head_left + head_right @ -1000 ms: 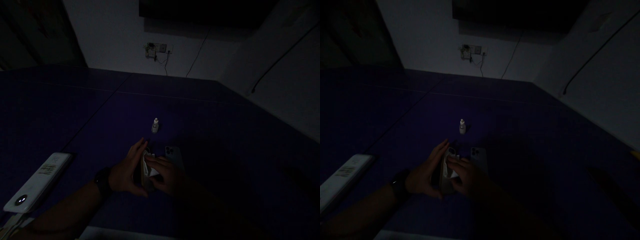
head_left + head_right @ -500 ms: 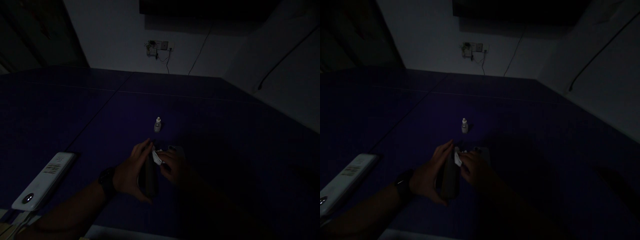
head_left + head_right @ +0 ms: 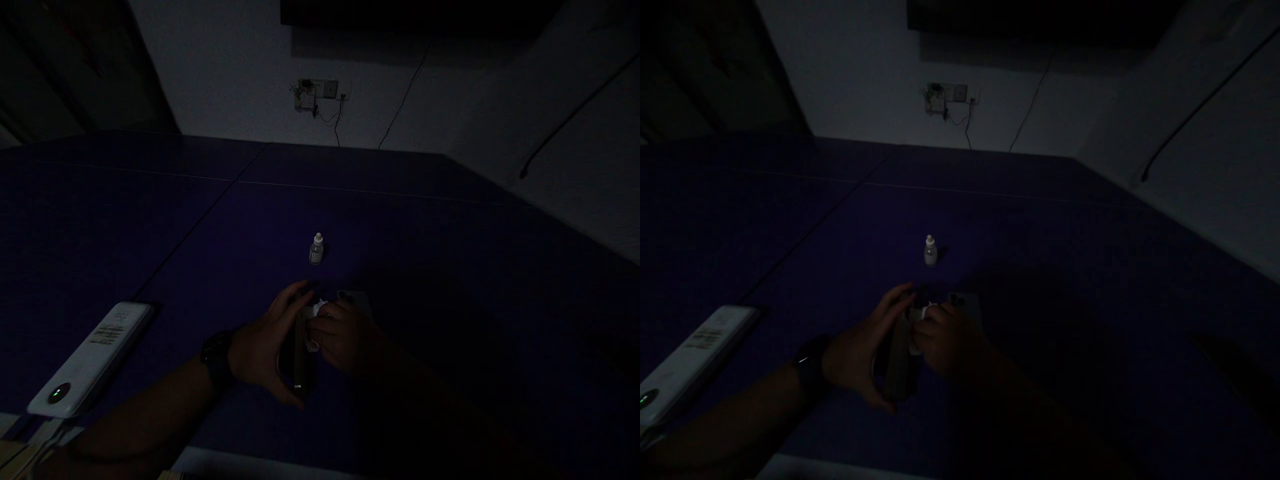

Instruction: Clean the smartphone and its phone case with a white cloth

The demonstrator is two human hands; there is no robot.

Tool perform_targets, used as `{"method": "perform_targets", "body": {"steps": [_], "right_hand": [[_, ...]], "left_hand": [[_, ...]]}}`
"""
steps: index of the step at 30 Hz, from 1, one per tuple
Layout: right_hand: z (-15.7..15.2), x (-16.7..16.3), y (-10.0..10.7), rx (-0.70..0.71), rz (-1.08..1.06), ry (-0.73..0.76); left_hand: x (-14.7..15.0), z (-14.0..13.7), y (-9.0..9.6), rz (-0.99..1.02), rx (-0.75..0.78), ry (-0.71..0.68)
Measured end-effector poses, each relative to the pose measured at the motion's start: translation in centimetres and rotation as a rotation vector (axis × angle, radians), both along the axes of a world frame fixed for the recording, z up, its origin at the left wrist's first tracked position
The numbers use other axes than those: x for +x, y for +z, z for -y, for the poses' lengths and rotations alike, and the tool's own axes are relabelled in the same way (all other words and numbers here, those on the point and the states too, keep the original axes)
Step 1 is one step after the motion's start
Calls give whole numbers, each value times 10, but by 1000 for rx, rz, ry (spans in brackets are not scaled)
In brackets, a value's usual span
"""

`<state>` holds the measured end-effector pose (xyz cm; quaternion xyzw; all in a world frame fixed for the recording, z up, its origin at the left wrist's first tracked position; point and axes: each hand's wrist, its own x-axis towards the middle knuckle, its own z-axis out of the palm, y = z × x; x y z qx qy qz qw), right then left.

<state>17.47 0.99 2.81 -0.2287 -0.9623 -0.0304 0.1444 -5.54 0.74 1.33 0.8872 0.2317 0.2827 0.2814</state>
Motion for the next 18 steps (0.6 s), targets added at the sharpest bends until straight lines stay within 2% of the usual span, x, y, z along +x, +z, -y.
{"method": "perform_targets", "body": {"steps": [4, 7, 9, 14, 18], "right_hand": [[12, 0, 6, -93, 50, 143], [19, -2, 6, -135, 38, 191], [19, -3, 4, -118, 13, 150], [2, -4, 0, -6, -3, -88], [-5, -2, 0, -22, 18, -51]], "left_hand": [[0, -2, -2, -7, 4, 2], [0, -1, -2, -3, -14, 2], [1, -1, -2, 1, -16, 2], [-1, 0, -2, -7, -11, 6], [-2, 0, -7, 2, 15, 22]]}}
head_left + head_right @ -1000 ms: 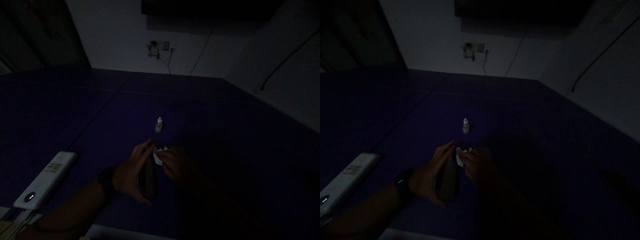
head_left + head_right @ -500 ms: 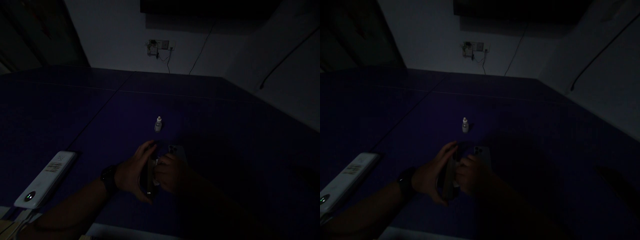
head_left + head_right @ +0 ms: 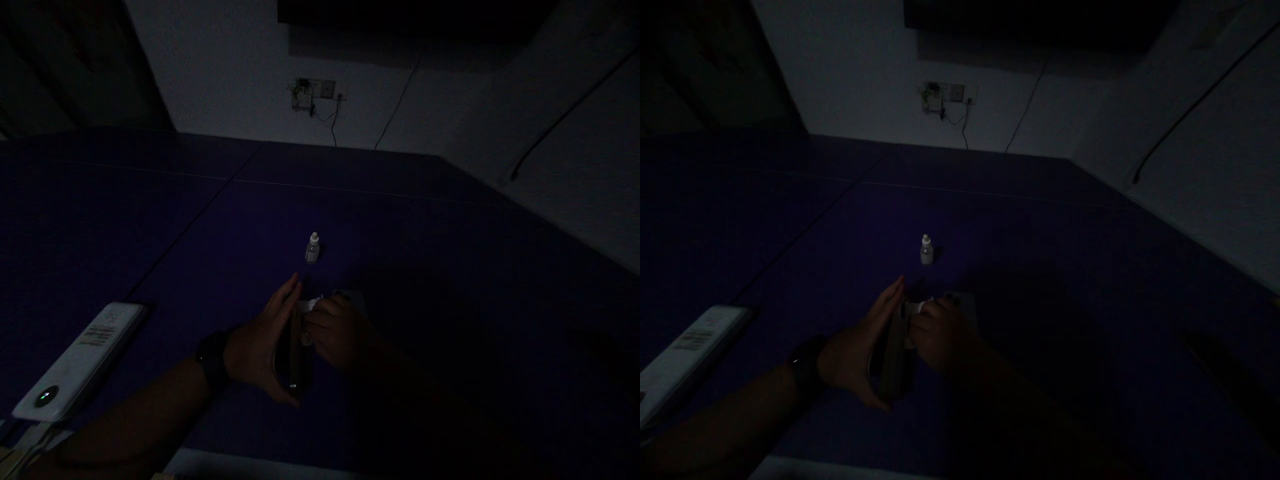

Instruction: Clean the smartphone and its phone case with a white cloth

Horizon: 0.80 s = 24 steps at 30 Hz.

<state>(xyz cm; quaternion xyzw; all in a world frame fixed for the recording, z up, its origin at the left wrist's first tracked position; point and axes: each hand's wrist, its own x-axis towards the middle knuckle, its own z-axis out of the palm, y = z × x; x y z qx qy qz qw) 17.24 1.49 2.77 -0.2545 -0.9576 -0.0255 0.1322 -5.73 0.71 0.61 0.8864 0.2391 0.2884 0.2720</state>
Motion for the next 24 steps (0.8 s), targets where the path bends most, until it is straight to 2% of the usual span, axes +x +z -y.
{"method": "perform_targets", "body": {"steps": [4, 9, 13, 16, 19, 24], "right_hand": [[7, 1, 7, -53, 10, 90], [27, 1, 22, -192, 58, 243], [32, 0, 20, -192, 53, 252], [22, -2, 11, -70, 8, 179], [7, -3, 4, 21, -15, 36], [-10, -4, 1, 10, 3, -151]], "left_hand": [[-1, 1, -5, -11, -29, 16], [-2, 1, -4, -36, -55, 26], [-1, -1, -2, -18, -67, 15], [-1, -1, -3, -26, -71, 10], [-1, -1, -3, -25, -72, 10], [-3, 0, -1, -28, -96, 10]]}}
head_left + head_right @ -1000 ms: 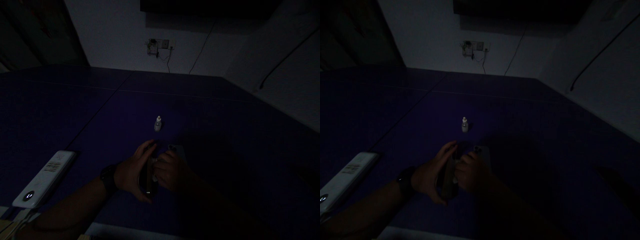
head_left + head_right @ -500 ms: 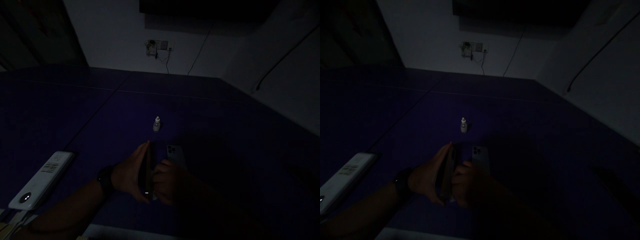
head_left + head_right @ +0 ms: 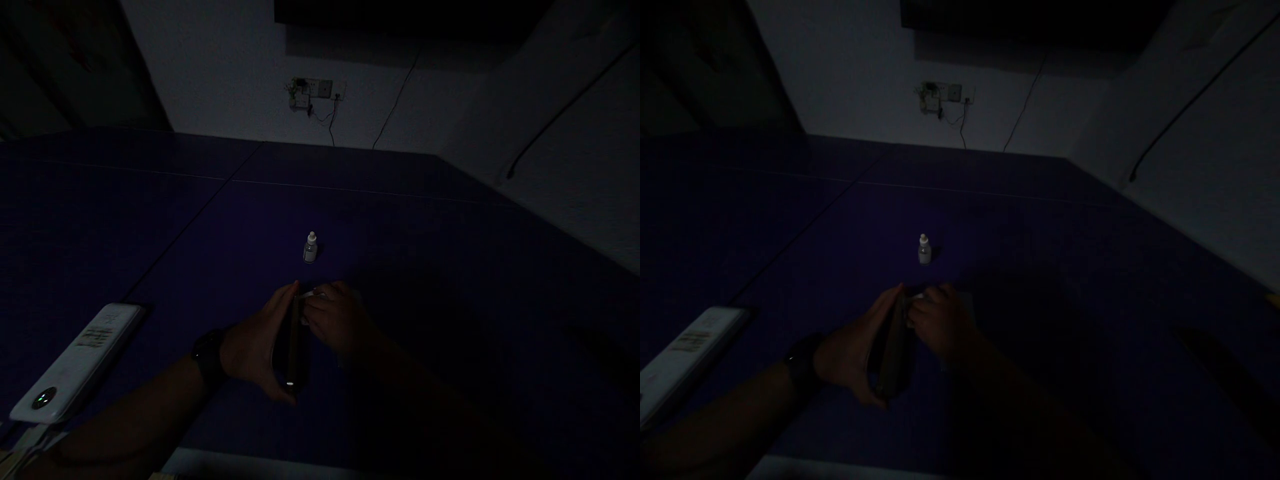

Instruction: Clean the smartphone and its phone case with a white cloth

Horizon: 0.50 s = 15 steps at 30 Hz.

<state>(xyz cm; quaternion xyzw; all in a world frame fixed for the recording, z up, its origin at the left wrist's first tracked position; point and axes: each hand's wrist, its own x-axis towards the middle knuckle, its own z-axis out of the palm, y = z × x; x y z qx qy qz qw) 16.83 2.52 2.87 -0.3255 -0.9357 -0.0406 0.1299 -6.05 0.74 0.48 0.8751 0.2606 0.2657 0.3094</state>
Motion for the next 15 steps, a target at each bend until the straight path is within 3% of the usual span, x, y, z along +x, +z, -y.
{"method": "perform_targets", "body": {"steps": [3, 9, 15], "right_hand": [[-2, 1, -1, -13, -15, -8], [14, 3, 7, -124, -14, 271], [42, 0, 17, -257, -5, 394]], "left_hand": [[0, -1, 1, -15, 4, -5], [2, -3, -2, 25, 4, -21], [4, -2, -3, 52, 29, -22]]}}
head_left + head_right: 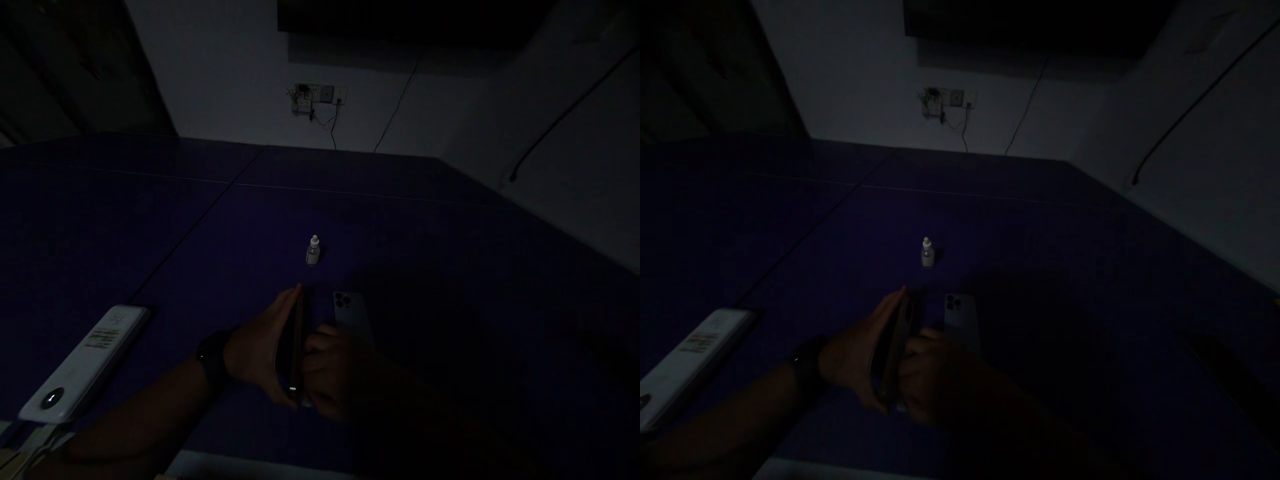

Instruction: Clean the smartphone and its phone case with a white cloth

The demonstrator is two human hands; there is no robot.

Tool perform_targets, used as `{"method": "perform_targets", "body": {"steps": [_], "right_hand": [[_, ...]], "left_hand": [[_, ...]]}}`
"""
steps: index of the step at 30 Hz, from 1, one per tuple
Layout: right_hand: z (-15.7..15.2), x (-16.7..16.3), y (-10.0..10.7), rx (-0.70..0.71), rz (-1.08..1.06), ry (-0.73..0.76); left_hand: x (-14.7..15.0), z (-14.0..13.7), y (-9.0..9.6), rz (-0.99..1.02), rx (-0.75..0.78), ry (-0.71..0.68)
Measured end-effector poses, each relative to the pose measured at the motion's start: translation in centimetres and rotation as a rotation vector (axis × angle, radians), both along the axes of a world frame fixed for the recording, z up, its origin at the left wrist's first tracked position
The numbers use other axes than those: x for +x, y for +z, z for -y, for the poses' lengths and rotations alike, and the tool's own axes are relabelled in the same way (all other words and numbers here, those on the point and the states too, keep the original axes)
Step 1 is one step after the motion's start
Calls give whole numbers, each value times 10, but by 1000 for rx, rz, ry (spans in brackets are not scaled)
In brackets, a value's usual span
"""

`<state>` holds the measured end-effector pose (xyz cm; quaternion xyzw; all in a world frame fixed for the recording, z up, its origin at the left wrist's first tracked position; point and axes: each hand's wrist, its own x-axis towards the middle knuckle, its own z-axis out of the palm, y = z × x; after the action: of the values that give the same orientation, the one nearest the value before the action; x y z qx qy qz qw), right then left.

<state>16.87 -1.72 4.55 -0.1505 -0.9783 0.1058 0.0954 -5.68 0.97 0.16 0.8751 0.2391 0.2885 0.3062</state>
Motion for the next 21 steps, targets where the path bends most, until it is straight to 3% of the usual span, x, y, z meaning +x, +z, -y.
{"method": "perform_targets", "body": {"steps": [7, 14, 21], "right_hand": [[4, 1, 2, -158, -156, 3], [1, -5, -11, -44, -501, -52], [7, -15, -9, -142, -753, -139]], "left_hand": [[-7, -1, 4, 60, -79, -21], [-11, 1, 6, 155, -310, 30], [-5, 0, 4, 4, -36, 150]]}}
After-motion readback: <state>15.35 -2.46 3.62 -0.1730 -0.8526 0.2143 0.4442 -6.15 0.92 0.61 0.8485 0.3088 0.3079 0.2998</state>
